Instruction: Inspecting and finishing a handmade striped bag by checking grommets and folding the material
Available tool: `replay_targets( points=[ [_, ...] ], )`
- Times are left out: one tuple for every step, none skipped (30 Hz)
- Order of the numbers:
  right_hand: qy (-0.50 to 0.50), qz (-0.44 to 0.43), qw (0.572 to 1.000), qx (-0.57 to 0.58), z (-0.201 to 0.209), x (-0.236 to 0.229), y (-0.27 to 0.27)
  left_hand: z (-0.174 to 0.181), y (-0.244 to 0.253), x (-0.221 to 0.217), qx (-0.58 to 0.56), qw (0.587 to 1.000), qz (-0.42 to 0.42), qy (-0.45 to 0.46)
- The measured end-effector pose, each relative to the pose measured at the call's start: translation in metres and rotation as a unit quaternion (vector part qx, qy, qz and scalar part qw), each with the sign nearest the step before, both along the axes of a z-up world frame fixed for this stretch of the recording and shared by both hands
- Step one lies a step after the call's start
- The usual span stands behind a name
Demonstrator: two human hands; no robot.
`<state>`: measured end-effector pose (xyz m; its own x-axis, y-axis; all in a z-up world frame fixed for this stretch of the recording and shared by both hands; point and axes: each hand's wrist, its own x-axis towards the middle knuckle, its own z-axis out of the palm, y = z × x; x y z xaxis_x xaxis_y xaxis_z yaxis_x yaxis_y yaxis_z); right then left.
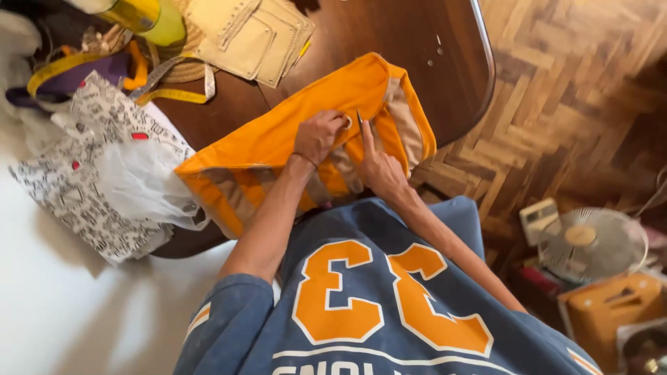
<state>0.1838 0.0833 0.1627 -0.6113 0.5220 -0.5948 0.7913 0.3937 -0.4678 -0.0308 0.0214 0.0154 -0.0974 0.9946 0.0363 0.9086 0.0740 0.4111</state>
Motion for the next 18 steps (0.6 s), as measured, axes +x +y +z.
replay_targets(
  points=[
    [0.002,0.015,1.0,0.001,-0.006,-0.002,0.011,0.002,0.005,-0.004,0.001,1.0,0.015,0.002],
    [-0.005,0.041,0.999,0.01,-0.011,0.003,0.015,0.002,0.004,-0.001,0.012,1.0,0.015,0.0],
    [-0.011,0.066,0.998,0.019,-0.017,0.007,0.02,0.002,0.003,0.002,0.023,1.0,0.015,-0.001],
    [-0.013,0.075,0.997,0.019,-0.029,0.011,0.023,0.005,0.003,0.004,0.024,0.999,0.023,-0.003],
    [-0.016,0.106,0.994,0.025,-0.04,0.014,0.026,0.009,0.003,0.005,0.033,0.999,0.021,-0.003],
    [-0.019,0.137,0.99,0.028,-0.051,0.016,0.026,0.013,0.0,0.005,0.04,0.999,0.019,-0.002],
    [-0.02,0.146,0.989,0.027,-0.05,0.016,0.026,0.012,-0.001,0.006,0.038,0.999,0.028,-0.003],
    [-0.03,0.155,0.987,0.029,-0.049,0.015,0.028,0.01,0.0,0.006,0.044,0.998,0.032,0.01],
    [-0.039,0.164,0.985,0.031,-0.048,0.013,0.029,0.009,-0.001,0.006,0.05,0.998,0.035,0.023],
    [-0.039,0.173,0.984,0.031,-0.044,0.011,0.03,0.011,0.0,0.006,0.05,0.998,0.043,0.023],
    [-0.031,0.166,0.985,0.034,-0.039,0.009,0.031,0.014,0.0,0.005,0.051,0.997,0.048,0.023],
    [-0.027,0.159,0.986,0.036,-0.034,0.011,0.03,0.016,0.0,0.007,0.052,0.997,0.052,0.019],
    [-0.029,0.166,0.985,0.035,-0.038,0.013,0.028,0.016,-0.002,0.012,0.051,0.997,0.059,0.017],
    [-0.039,0.165,0.985,0.037,-0.042,0.012,0.028,0.016,-0.002,0.012,0.048,0.997,0.06,0.009],
    [-0.048,0.164,0.985,0.038,-0.046,0.011,0.028,0.016,-0.001,0.013,0.045,0.997,0.06,0.002],
    [-0.047,0.17,0.984,0.039,-0.049,0.01,0.028,0.018,-0.002,0.013,0.045,0.997,0.067,0.003],
    [-0.054,0.17,0.983,0.047,-0.052,0.008,0.029,0.019,-0.002,0.013,0.047,0.996,0.075,0.006],
    [-0.064,0.165,0.983,0.055,-0.054,0.01,0.029,0.02,-0.001,0.015,0.048,0.996,0.079,0.008]
  ],
)
